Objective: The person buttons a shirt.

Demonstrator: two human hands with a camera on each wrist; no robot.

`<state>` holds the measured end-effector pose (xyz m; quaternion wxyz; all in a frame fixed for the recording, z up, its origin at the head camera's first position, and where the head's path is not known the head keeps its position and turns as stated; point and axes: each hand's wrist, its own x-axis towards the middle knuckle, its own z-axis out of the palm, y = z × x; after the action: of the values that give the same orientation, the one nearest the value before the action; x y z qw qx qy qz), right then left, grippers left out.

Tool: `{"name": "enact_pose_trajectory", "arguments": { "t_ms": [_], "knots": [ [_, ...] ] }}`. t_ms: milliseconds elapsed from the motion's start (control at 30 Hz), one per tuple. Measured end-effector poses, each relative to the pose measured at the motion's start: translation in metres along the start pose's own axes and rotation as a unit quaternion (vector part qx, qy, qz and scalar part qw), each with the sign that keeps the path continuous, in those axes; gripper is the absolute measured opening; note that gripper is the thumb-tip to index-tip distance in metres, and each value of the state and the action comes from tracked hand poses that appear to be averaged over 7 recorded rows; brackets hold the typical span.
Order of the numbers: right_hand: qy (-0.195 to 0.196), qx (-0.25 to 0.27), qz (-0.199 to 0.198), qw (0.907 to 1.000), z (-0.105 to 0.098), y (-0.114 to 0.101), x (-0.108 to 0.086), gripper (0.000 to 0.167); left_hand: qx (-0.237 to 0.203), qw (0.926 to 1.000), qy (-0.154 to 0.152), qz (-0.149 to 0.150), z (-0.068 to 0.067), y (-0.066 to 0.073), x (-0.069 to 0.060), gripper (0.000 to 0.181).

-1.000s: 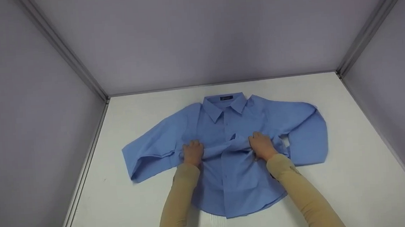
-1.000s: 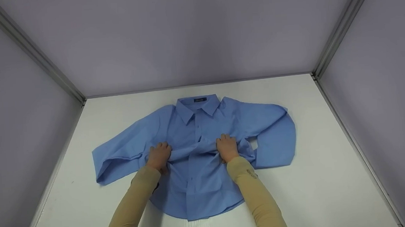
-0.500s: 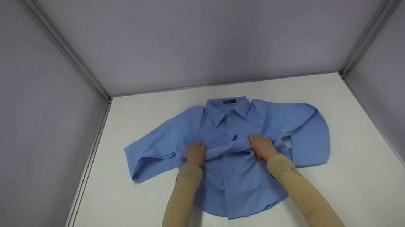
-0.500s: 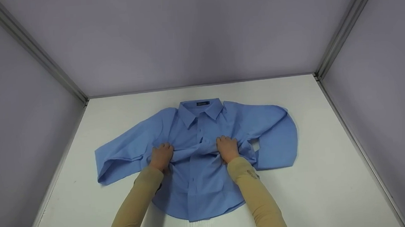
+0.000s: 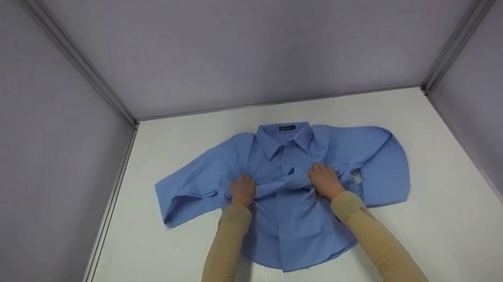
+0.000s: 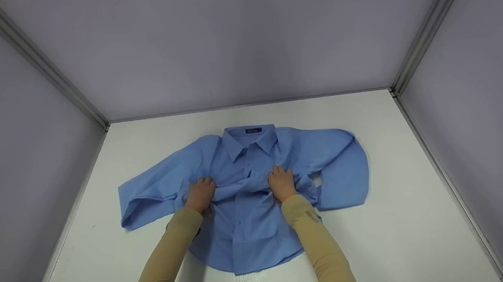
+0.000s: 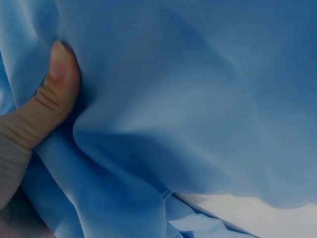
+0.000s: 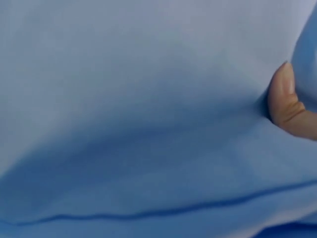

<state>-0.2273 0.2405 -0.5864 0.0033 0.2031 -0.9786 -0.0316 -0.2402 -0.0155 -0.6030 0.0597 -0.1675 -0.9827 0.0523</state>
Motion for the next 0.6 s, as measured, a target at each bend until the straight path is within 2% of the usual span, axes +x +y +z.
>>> {"name": "enact_pose_trajectory", "arguments": {
  "t_ms": [100,267,433,500,600],
  "knots": [
    [0.016,-0.009,-0.009,0.9998,0.0009,-0.0024,-0.0009,0.070,-0.017,0.9999,0.001,-0.002,0.0005,-0.0010,-0.0014,0.022],
    [0.014,0.005,-0.008,0.9999,-0.0013,-0.0045,-0.0011,0.063,-0.029,0.9996,-0.002,0.004,-0.0003,-0.0037,-0.0025,0.019],
    [0.001,0.014,0.004,0.9999,-0.0030,-0.0049,0.0006,0.075,-0.023,0.9995,0.020,0.008,0.0018,-0.0056,-0.0011,0.014],
    [-0.006,0.015,0.007,0.9998,-0.0024,-0.0051,0.0005,0.074,-0.022,0.9997,0.009,0.008,0.0024,-0.0049,-0.0009,0.018],
    [-0.011,0.018,0.005,0.9998,-0.0015,-0.0070,-0.0005,0.062,-0.021,0.9997,-0.012,0.007,-0.0005,-0.0028,-0.0030,0.024]
  ]
}}
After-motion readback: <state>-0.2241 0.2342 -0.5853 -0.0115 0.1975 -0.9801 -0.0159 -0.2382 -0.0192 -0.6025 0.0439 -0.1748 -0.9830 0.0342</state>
